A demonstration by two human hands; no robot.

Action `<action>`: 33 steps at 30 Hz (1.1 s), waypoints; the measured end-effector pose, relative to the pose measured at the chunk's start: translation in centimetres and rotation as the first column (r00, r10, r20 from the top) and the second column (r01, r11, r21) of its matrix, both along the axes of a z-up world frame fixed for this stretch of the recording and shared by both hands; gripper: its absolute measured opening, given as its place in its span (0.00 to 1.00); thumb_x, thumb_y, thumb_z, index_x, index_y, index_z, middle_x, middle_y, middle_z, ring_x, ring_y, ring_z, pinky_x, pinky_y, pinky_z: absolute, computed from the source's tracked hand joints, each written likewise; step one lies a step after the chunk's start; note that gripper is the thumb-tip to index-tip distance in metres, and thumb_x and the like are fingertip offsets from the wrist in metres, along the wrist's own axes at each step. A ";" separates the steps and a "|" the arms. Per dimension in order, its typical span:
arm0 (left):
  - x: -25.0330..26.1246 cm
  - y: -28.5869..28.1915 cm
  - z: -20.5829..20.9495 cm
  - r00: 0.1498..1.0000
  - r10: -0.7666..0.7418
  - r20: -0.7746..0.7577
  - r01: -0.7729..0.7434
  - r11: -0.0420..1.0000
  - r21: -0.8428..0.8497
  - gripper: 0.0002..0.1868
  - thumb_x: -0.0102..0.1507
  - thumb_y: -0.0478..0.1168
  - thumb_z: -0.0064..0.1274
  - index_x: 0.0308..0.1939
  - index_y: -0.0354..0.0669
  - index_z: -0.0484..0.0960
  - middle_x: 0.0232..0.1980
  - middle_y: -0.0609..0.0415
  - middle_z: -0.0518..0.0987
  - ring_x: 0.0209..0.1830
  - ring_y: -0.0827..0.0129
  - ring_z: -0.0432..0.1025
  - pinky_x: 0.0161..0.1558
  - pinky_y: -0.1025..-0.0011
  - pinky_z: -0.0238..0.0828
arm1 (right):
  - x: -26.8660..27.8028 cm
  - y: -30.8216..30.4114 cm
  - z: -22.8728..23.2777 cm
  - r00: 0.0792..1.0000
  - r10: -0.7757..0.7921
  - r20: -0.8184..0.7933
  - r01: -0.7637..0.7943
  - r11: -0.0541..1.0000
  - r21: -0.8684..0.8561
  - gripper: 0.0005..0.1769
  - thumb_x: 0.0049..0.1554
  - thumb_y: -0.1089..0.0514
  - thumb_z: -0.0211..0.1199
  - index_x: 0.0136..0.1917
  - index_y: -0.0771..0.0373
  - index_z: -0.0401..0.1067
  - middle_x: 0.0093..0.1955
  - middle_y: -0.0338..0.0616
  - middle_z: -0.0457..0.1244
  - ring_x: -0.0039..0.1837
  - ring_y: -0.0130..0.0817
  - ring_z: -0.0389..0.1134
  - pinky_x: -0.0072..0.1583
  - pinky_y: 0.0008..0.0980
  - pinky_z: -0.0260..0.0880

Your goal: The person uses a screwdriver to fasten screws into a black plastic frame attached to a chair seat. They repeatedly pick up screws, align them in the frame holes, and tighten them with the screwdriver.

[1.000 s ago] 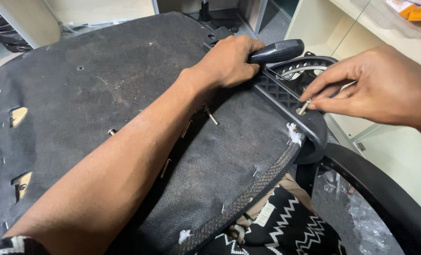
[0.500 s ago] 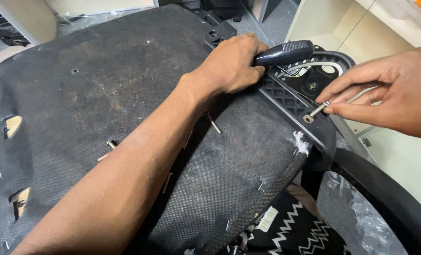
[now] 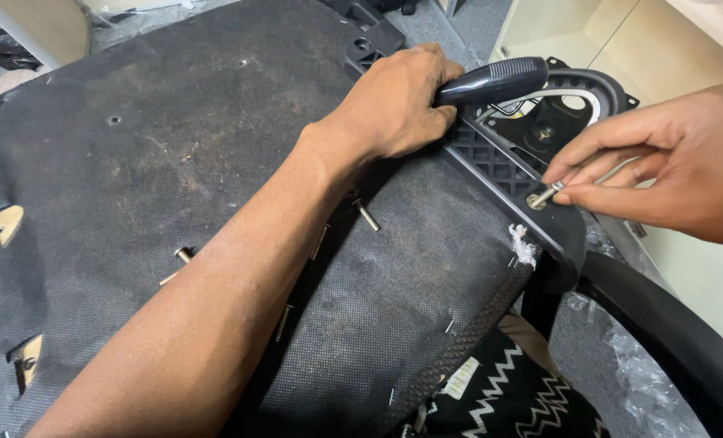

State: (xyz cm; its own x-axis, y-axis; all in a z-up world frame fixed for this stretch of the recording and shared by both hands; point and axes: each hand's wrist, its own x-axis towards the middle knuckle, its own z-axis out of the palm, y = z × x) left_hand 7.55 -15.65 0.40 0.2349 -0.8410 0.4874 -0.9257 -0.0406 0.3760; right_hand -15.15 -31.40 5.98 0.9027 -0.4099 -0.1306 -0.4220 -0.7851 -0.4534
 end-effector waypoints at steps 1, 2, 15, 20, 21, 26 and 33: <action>0.0 0.0 0.0 1.000 -0.003 -0.003 0.003 1.000 -0.006 0.11 0.57 0.35 0.55 0.41 0.37 0.86 0.44 0.40 0.79 0.48 0.48 0.77 0.58 0.54 0.70 | 0.1 0.0 0.0 1.000 0.012 -0.007 -0.012 1.000 0.002 0.08 0.53 0.65 0.71 0.48 0.64 0.84 0.43 0.49 0.73 0.48 0.33 0.77 0.53 0.31 0.76; 0.0 0.0 0.0 1.000 -0.007 -0.006 0.007 1.000 -0.013 0.11 0.57 0.35 0.55 0.41 0.37 0.86 0.44 0.39 0.79 0.48 0.48 0.77 0.58 0.54 0.70 | 0.2 0.1 0.0 0.999 0.033 -0.001 -0.033 0.999 0.012 0.08 0.53 0.65 0.71 0.48 0.64 0.84 0.43 0.49 0.73 0.48 0.33 0.77 0.53 0.31 0.76; -0.1 0.0 0.1 0.999 0.028 -0.016 -0.027 0.999 0.019 0.10 0.58 0.34 0.55 0.41 0.37 0.86 0.42 0.42 0.80 0.46 0.52 0.78 0.57 0.56 0.71 | 1.0 1.5 0.9 0.993 0.058 -0.099 -0.069 0.992 -0.106 0.08 0.51 0.58 0.75 0.46 0.58 0.85 0.44 0.42 0.72 0.49 0.26 0.76 0.48 0.27 0.75; -0.2 0.0 0.2 0.998 0.046 -0.049 -0.042 0.997 0.061 0.10 0.58 0.34 0.55 0.42 0.38 0.86 0.41 0.43 0.81 0.45 0.54 0.78 0.58 0.57 0.72 | 0.9 2.0 1.0 0.995 0.039 -0.091 -0.051 0.990 -0.128 0.08 0.51 0.57 0.76 0.45 0.57 0.85 0.42 0.40 0.73 0.47 0.25 0.75 0.48 0.26 0.74; -0.2 0.0 0.2 0.997 0.056 -0.061 -0.051 0.995 0.080 0.11 0.58 0.34 0.54 0.43 0.38 0.86 0.40 0.43 0.82 0.45 0.54 0.79 0.58 0.57 0.72 | 0.9 2.1 1.1 0.994 0.031 -0.100 -0.044 0.990 -0.132 0.07 0.51 0.56 0.76 0.45 0.57 0.85 0.42 0.39 0.73 0.47 0.24 0.75 0.48 0.26 0.74; -0.1 0.1 0.1 1.000 0.019 -0.022 -0.019 1.000 0.014 0.10 0.57 0.34 0.56 0.41 0.37 0.86 0.40 0.41 0.81 0.44 0.52 0.78 0.56 0.56 0.72 | 1.1 2.3 1.4 0.987 -0.009 -0.163 -0.015 0.990 -0.141 0.07 0.52 0.56 0.76 0.45 0.56 0.85 0.42 0.39 0.73 0.46 0.23 0.75 0.47 0.25 0.75; -0.2 0.2 0.1 1.000 0.020 -0.010 -0.020 1.000 0.014 0.10 0.58 0.35 0.56 0.41 0.36 0.86 0.39 0.41 0.82 0.44 0.51 0.79 0.56 0.56 0.72 | 1.0 1.9 1.1 0.990 0.025 -0.138 -0.045 0.989 -0.143 0.08 0.52 0.55 0.76 0.46 0.56 0.86 0.41 0.38 0.74 0.45 0.23 0.75 0.46 0.24 0.76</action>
